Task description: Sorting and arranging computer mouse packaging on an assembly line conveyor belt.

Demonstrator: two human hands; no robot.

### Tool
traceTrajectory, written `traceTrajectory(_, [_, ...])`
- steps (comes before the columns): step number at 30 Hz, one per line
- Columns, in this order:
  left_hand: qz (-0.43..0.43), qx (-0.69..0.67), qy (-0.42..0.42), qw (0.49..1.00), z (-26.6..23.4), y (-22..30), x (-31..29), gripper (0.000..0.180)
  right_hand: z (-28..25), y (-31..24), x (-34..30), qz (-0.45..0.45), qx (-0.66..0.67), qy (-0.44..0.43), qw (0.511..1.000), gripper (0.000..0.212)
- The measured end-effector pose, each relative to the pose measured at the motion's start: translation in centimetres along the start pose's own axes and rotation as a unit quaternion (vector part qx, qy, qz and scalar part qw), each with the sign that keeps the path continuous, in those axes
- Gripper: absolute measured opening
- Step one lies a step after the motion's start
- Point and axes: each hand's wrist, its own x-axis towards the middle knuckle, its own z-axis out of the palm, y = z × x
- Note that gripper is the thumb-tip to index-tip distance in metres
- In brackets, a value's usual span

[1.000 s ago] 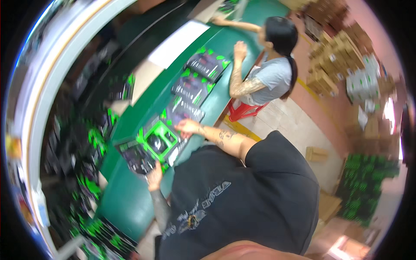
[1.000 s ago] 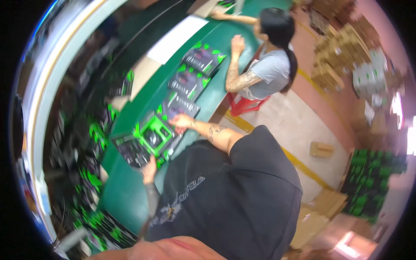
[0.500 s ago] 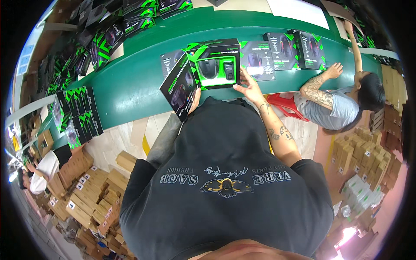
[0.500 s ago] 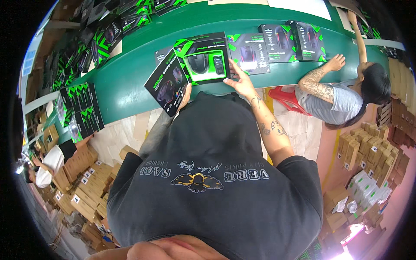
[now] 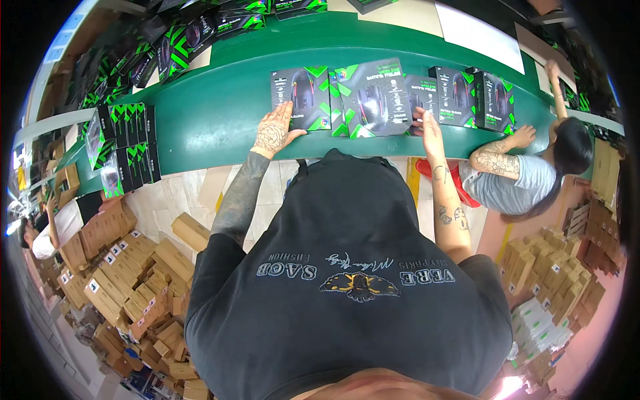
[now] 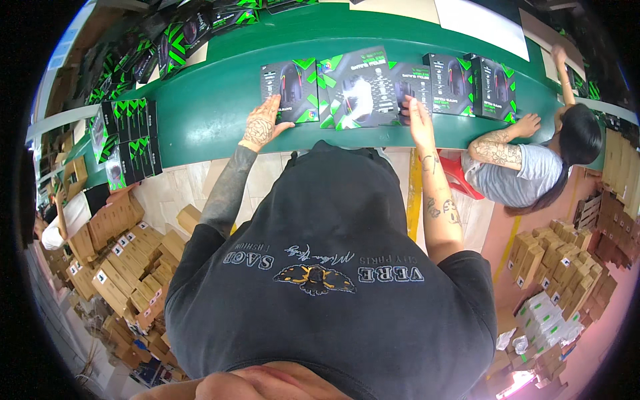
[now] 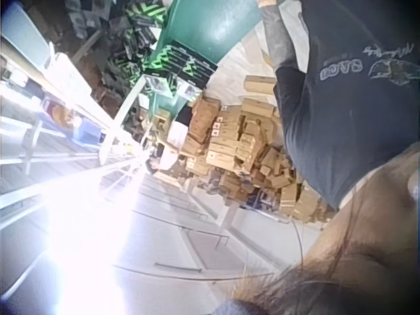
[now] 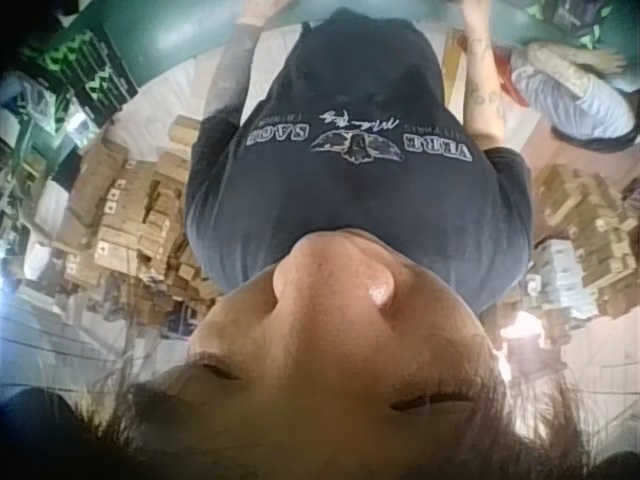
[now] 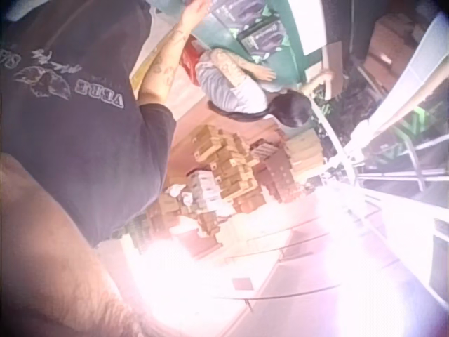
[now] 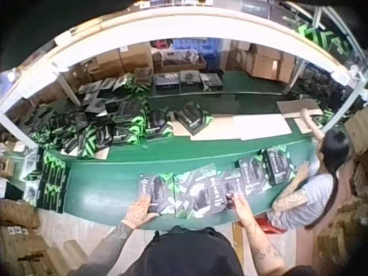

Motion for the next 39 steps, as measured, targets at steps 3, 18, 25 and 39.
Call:
traceTrajectory(3, [0.028,0.019,0.031,0.999,0.3,-0.2,-0.4,0.079,1.5,-1.3,0.5,-0.005,0.008,-0.035,0.999,0.051])
traceTrajectory(18, [0.035,-0.189,0.077,0.978,-4.2,11.5,3.0,0.074,1.0,1.8,1.3,-0.01,-0.233,0.001,0.972,0.063])
traceTrajectory(25, [0.049,-0.12,0.088,0.988,-4.9,13.0,6.4,0.071,0.8,4.2,1.8,0.004,-0.196,-0.007,0.981,0.046])
traceTrajectory(39, [-0.312,-0.303,0.115,0.893,0.3,-3.1,-2.6,0.078,3.0,-1.0,2.2,-0.013,-0.328,-0.008,0.944,0.055])
